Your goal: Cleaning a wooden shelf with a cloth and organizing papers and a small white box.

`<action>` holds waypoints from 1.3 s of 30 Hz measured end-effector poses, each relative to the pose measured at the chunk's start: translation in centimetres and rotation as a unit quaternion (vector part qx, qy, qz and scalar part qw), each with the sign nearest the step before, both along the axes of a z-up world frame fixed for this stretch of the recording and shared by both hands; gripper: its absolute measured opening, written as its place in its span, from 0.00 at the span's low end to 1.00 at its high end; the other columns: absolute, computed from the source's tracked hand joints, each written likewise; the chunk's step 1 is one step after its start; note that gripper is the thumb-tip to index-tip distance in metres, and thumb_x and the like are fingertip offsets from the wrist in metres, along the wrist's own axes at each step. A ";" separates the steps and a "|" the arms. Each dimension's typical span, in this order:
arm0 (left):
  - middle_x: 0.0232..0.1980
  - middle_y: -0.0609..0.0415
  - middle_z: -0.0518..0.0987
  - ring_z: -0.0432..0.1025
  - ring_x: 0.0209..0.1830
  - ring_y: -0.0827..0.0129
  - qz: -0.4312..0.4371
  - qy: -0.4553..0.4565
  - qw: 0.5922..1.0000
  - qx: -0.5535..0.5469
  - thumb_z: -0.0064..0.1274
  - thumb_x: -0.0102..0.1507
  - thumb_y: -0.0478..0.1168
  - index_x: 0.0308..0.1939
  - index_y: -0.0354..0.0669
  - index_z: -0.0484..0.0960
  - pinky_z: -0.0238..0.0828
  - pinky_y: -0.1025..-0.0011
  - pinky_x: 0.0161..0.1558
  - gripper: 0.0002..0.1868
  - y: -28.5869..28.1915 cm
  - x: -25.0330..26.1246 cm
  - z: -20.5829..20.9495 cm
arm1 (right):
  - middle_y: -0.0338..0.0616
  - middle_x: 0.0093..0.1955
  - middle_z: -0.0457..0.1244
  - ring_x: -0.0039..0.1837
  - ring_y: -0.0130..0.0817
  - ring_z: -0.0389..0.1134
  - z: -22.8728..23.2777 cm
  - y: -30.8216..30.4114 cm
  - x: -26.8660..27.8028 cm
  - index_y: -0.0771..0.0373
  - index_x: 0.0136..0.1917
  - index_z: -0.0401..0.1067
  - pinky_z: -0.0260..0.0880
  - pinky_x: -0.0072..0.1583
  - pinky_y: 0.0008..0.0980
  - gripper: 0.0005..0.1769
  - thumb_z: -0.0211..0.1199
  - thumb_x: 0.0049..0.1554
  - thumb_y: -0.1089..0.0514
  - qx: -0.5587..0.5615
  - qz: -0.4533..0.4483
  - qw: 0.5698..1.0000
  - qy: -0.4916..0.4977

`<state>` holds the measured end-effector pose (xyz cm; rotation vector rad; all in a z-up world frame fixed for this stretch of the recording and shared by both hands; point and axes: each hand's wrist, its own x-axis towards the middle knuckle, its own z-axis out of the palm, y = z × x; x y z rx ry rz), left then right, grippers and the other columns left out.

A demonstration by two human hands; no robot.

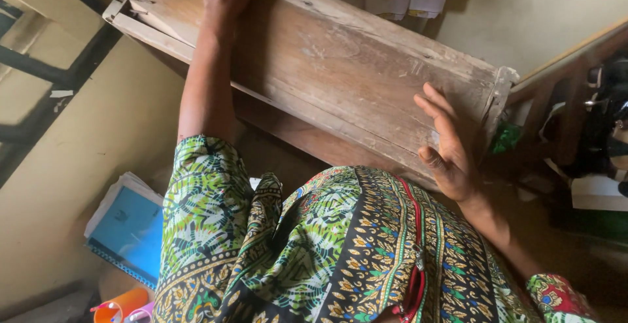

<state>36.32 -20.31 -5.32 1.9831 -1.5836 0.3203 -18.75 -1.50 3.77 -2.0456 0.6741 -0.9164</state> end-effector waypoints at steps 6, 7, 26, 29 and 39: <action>0.45 0.40 0.84 0.78 0.45 0.43 -0.122 -0.023 0.992 -0.032 0.50 0.72 0.49 0.51 0.45 0.84 0.73 0.47 0.44 0.15 0.7 -8.0 1.4 | 0.59 0.87 0.43 0.89 0.49 0.38 -0.1 0.1 0.0 0.71 0.79 0.56 0.35 0.85 0.52 0.53 0.46 0.64 0.23 0.008 0.013 1.000 0.003; 0.46 0.42 0.84 0.78 0.45 0.45 -0.157 -0.019 0.987 -0.027 0.48 0.73 0.48 0.52 0.46 0.84 0.74 0.49 0.45 0.14 0.8 -9.5 1.9 | 0.59 0.87 0.42 0.89 0.49 0.38 -0.2 0.0 0.0 0.71 0.79 0.56 0.34 0.85 0.52 0.52 0.46 0.65 0.23 0.004 0.015 1.000 0.004; 0.72 0.40 0.65 0.49 0.78 0.47 -0.338 -0.052 0.920 0.191 0.35 0.73 0.56 0.66 0.39 0.68 0.36 0.48 0.76 0.28 3.1 -37.8 3.4 | 0.58 0.86 0.46 0.90 0.49 0.38 0.2 0.9 -1.0 0.70 0.76 0.61 0.32 0.87 0.51 0.44 0.51 0.68 0.30 0.008 0.033 0.995 -0.093; 0.73 0.43 0.66 0.49 0.79 0.48 -0.369 -0.045 0.911 0.181 0.40 0.71 0.56 0.66 0.40 0.68 0.35 0.49 0.77 0.28 4.6 -40.8 4.4 | 0.58 0.85 0.49 0.90 0.49 0.41 0.3 1.3 -2.2 0.70 0.74 0.64 0.35 0.88 0.51 0.40 0.54 0.68 0.32 0.018 0.035 0.988 -0.148; 0.70 0.46 0.71 0.54 0.78 0.49 -0.425 0.015 0.893 0.146 0.50 0.69 0.54 0.66 0.41 0.73 0.45 0.51 0.77 0.27 12.5 -42.7 7.4 | 0.53 0.78 0.55 0.84 0.47 0.50 -0.6 0.1 -7.4 0.68 0.70 0.69 0.47 0.85 0.47 0.33 0.58 0.70 0.36 -0.087 -0.096 0.981 -0.147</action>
